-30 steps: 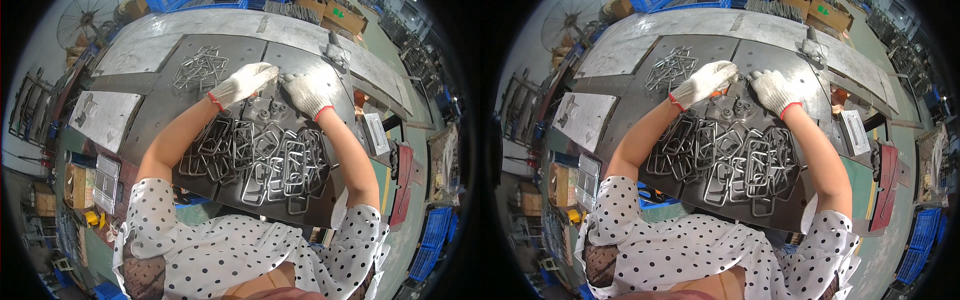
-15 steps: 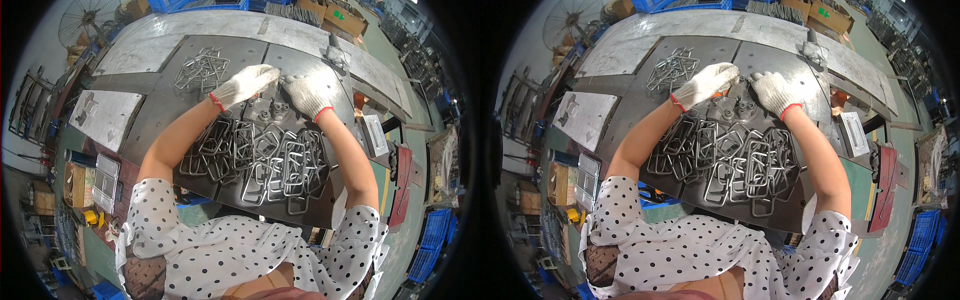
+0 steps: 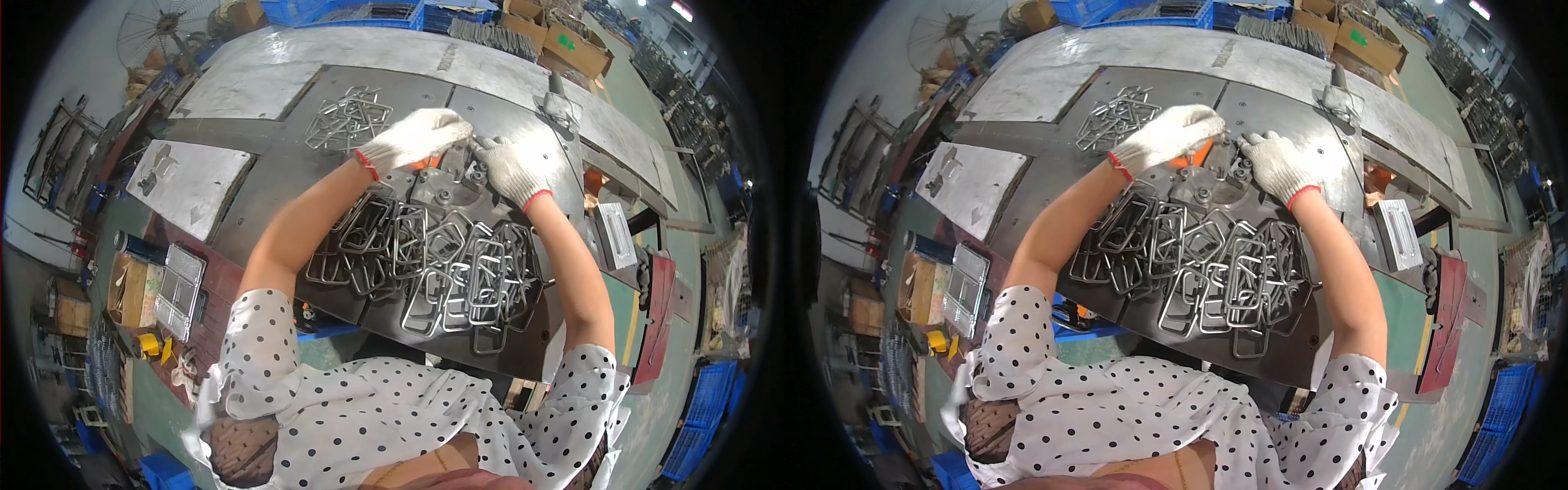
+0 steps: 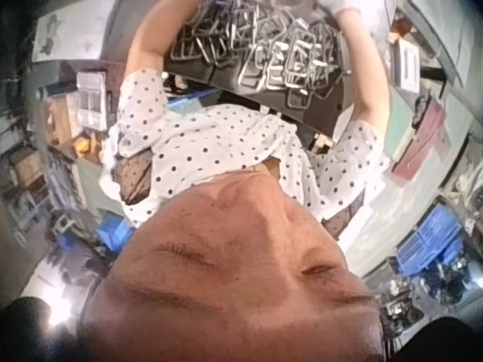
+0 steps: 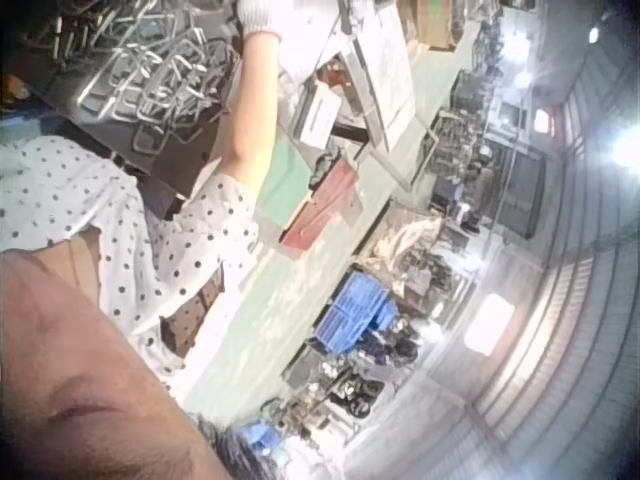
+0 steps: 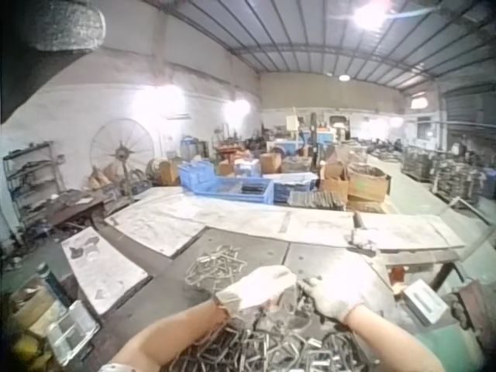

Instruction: The person bends metal wire pieces into buckles using a table bending fixture, takes off and puts on work gloves, and bends additional wire pieces on the fixture.

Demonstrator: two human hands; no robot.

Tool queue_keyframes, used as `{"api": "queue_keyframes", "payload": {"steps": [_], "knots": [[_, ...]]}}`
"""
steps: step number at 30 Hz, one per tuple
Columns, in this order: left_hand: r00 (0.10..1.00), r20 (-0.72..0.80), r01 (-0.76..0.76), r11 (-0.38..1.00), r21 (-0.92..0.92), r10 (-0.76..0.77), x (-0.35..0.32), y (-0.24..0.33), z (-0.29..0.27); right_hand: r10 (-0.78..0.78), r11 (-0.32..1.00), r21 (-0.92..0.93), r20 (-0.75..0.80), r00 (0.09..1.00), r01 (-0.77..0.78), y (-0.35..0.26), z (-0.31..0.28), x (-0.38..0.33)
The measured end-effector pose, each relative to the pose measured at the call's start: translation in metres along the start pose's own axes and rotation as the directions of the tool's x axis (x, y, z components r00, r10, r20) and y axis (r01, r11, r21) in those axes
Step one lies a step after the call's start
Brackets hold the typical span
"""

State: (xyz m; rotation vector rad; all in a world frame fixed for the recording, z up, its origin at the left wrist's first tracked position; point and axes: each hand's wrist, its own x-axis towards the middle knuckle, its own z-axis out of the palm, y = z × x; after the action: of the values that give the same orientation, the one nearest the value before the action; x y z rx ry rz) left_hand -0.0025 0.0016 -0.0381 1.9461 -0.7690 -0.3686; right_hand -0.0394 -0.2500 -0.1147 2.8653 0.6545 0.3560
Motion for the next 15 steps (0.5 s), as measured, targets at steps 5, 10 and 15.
{"api": "queue_keyframes", "payload": {"steps": [5, 10, 15], "knots": [[0.927, -0.36, -0.093, 0.993, 0.068, 0.111, -0.045, 0.031, -0.068, 0.11, 0.974, 0.187, 0.094, 0.99, -0.126, 0.001, -0.002, -0.004], [0.936, -0.341, 0.182, 0.715, 0.676, 0.085, -0.07, -0.05, -0.099, 0.087, 0.985, 0.147, 0.047, 0.995, -0.093, 0.005, 0.004, -0.002], [0.924, -0.182, -0.045, 0.571, 0.819, 0.335, -0.086, -0.103, -0.075, 0.068, 0.985, 0.156, 0.045, 0.997, -0.075, 0.006, 0.002, 0.005]]}}
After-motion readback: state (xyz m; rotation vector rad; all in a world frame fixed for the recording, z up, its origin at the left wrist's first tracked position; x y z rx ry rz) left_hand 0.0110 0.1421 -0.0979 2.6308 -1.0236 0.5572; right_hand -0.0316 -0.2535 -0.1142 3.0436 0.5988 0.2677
